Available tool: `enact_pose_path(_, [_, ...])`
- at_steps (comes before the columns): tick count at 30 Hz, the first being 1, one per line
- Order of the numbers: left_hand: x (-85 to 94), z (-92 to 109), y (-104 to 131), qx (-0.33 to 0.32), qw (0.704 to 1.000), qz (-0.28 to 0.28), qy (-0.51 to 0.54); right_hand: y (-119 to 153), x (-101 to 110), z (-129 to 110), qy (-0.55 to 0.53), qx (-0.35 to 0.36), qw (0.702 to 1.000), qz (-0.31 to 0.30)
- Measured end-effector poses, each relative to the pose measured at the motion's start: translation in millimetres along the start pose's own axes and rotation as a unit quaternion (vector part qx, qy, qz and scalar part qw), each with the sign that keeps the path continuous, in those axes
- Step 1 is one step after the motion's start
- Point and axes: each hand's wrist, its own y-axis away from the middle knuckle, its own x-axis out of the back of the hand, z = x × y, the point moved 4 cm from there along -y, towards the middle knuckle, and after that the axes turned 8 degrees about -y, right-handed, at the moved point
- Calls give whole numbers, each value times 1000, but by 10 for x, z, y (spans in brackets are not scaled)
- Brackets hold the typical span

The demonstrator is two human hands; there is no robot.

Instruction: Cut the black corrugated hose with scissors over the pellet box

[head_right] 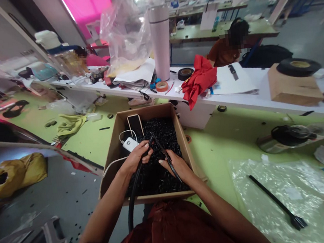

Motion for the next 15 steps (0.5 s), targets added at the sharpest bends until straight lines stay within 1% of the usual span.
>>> enact_pose_path(5, [-4,-24,-1,-10,1000,-9,-14,4,-20,24,14,3,1000,-6])
enact_pose_path(15, [-20,-65,-18,10,996,13,-83,-2,1,-6,7,13,1000,4])
